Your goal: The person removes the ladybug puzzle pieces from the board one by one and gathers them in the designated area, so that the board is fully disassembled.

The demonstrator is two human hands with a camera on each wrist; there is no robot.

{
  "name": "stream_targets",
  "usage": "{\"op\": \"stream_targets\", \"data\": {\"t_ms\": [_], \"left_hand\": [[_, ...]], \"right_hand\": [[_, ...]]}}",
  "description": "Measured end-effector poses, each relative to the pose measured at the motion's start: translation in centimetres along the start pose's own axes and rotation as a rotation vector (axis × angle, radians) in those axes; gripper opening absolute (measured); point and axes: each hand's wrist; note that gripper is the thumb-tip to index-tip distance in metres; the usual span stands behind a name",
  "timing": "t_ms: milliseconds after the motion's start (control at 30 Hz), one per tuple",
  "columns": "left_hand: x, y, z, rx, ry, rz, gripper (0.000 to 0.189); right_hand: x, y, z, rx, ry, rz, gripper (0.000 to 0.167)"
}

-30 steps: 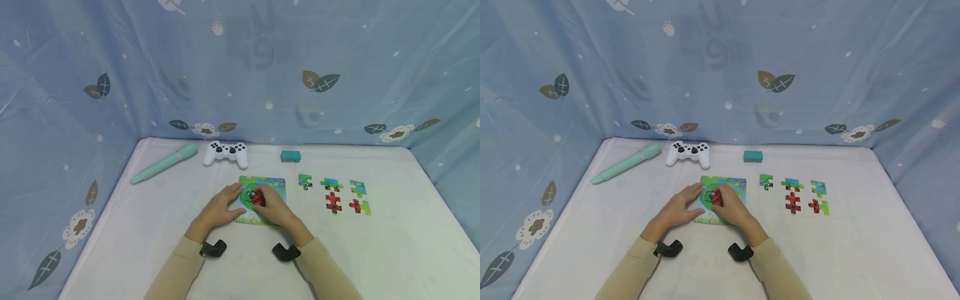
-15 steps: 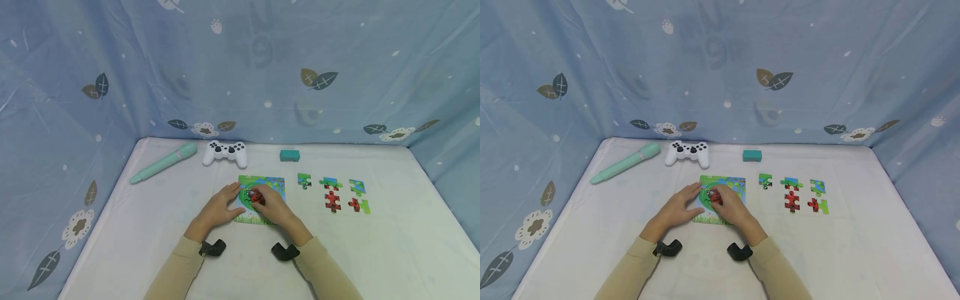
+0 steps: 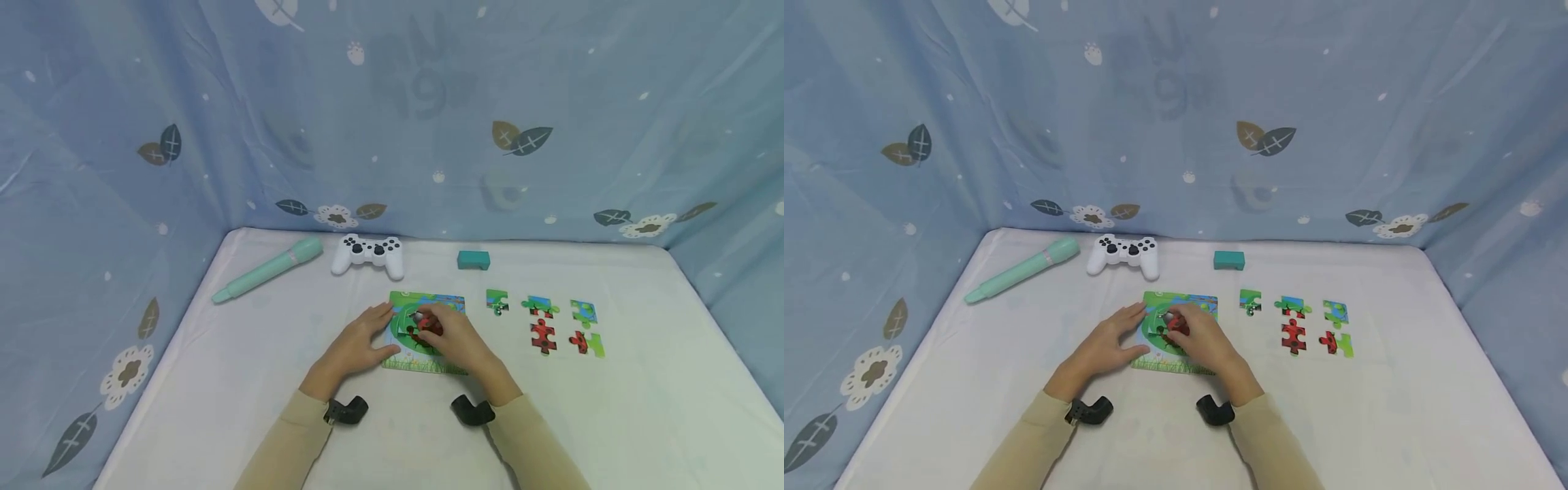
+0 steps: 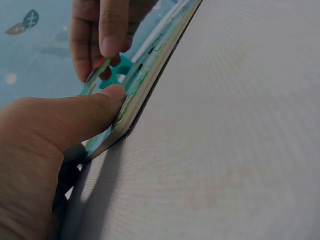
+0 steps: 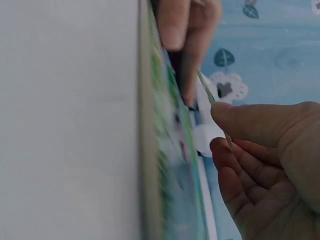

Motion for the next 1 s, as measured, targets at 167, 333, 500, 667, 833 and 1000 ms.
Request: {"op": "stream_targets", "data": {"t_ms": [167,333,500,667,833,1000], "left_hand": [[0.1,0.0,-0.2,-0.012,-0.012,-0.001,0.076],[-0.1,0.0,-0.3,-0.011,0.011,-0.021,0.075],[-0.1,0.0,-0.1,-0.013,0.013,-0.013,0.076],[0.0,0.0,-0.1,0.001,0.017,-0.008,0.075],[0.1,0.0,-0.1,-0.004,0.018,0.001,0.074],[-0.1,0.1,-0.1,0.010,0.040,-0.015,0.073]], "right_hand": [[0.7,0.9,1.6,0.010,-0.024,-0.044,0.041],[1.8,2.7,3.9,0.023,0.013,-0.079,0.044],[3.3,5.2,6.1,0.049,0.049,-0.115,0.043],[5.1,7.1,7.8,0.061,0.077,-0.180,0.044],[6.2,8.2,8.5,0.079,0.085,-0.228,0.042],[6.4,8.6,8.8,0.108,0.085,-0.218,0.042]]}}
Point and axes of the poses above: each hand's wrist, its own x-axis away from the middle knuckle, its own z-axis out of the back of the hand, y = z × x, and after that the axes turned 8 degrees about -z, right-handed
